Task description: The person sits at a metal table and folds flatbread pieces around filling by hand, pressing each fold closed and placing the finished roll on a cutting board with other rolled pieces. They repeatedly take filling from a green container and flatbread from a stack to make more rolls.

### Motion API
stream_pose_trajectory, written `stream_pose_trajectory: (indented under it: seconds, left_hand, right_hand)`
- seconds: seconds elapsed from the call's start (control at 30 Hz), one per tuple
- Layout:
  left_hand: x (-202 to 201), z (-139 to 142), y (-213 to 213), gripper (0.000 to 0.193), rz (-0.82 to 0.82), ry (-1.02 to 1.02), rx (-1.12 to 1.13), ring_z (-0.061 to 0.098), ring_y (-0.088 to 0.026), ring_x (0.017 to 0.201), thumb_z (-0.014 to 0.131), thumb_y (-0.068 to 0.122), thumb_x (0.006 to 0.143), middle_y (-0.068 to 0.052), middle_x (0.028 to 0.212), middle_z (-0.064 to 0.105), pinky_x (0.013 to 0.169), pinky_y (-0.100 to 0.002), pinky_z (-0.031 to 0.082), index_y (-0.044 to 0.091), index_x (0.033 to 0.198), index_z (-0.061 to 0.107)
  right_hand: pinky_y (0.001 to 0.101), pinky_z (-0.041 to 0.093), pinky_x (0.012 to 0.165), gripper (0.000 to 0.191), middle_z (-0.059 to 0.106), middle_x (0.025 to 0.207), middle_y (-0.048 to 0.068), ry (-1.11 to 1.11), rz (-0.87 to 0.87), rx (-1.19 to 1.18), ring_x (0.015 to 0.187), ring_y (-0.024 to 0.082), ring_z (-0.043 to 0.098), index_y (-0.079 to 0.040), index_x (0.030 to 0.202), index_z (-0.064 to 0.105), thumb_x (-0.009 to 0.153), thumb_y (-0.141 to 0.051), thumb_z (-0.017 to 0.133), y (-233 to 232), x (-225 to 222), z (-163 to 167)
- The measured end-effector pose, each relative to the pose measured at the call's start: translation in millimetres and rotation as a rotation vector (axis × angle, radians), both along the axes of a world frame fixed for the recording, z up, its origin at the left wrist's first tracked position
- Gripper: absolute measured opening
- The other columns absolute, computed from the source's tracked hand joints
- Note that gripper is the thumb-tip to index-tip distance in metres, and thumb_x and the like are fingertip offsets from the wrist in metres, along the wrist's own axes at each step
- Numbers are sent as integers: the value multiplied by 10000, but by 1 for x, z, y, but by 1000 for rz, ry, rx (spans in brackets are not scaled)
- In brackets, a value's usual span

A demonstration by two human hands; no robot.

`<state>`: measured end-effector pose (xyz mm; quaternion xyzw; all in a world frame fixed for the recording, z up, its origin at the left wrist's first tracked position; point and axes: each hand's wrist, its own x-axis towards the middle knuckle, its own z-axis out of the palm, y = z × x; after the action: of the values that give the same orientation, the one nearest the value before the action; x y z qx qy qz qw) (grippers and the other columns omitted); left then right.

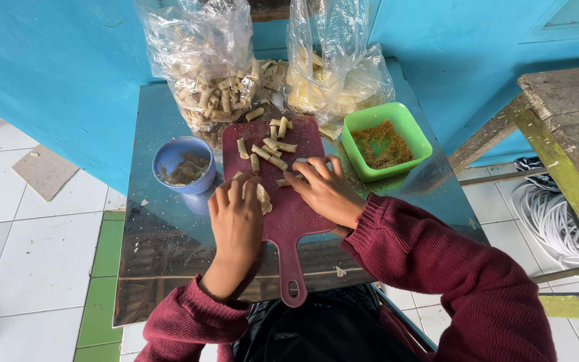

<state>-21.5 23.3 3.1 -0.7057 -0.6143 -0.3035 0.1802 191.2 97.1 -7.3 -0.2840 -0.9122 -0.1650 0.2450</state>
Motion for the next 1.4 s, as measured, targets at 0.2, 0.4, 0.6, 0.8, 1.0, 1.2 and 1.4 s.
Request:
stream_pose_trajectory:
  seconds: [0.2, 0.4, 0.6, 0.8, 1.0, 1.2, 1.4]
  left_hand:
    - [1, 0, -2, 293, -44, -142, -125, 603, -287, 922, 757, 335, 859, -66, 967, 623, 770, -426, 473, 124, 1025, 643]
    - [-1, 1, -3, 276, -89, -185, -116, 613, -300, 965, 759, 288, 862, -82, 992, 629, 811, -430, 496, 113, 1034, 633]
    - [-16, 11, -6, 231, -215, -327, -220, 608, -354, 958, 681, 121, 887, -143, 1026, 623, 839, -462, 511, 60, 1107, 647]
    - [-23, 18, -7, 125, -220, -429, -289, 685, -332, 895, 672, 144, 917, -104, 993, 677, 724, -432, 554, 56, 1005, 658]
    - [-22, 11, -3, 110, -162, -376, -202, 678, -349, 895, 613, 143, 999, -139, 948, 675, 695, -458, 551, 36, 1022, 601]
    - [-27, 6, 1, 100, -75, -435, -185, 701, -363, 829, 572, 139, 1054, -138, 918, 711, 627, -480, 548, 47, 1026, 547]
    - [-30, 5, 1, 227, -121, -427, -205, 741, -309, 841, 629, 156, 967, -84, 954, 749, 608, -437, 584, 76, 1154, 527]
  right_hand:
    - [429, 368, 905, 147, 640, 959, -24, -37, -37, -217, 995, 182, 537, -177, 1093, 734, 958, -235, 728, 34, -21, 20]
    - [379, 427, 870, 351, 675, 1044, 11, 208, 12, -111, 904, 180, 562, -83, 1277, 705, 933, -148, 734, 40, -31, 30]
    - [360, 488, 1012, 314, 686, 1187, 30, 200, 352, -190, 1113, 194, 641, -106, 1194, 704, 886, -47, 708, 1, -33, 8]
    - [391, 478, 1030, 356, 644, 1190, 37, 90, 359, -168, 1161, 223, 613, -94, 1242, 725, 888, -97, 685, -7, -28, 8]
    - [390, 471, 1056, 378, 631, 1252, 32, 39, 328, -53, 1209, 220, 590, -87, 1294, 707, 921, -131, 665, -14, -30, 10]
    - [422, 444, 1105, 453, 563, 1441, 43, -14, 283, 45, 1290, 242, 505, -93, 1392, 650, 945, -169, 636, -21, -40, 8]
    - [502, 399, 1141, 471, 536, 1467, 31, -101, 276, 110, 1339, 262, 469, -118, 1383, 639, 918, -181, 610, -21, -42, 9]
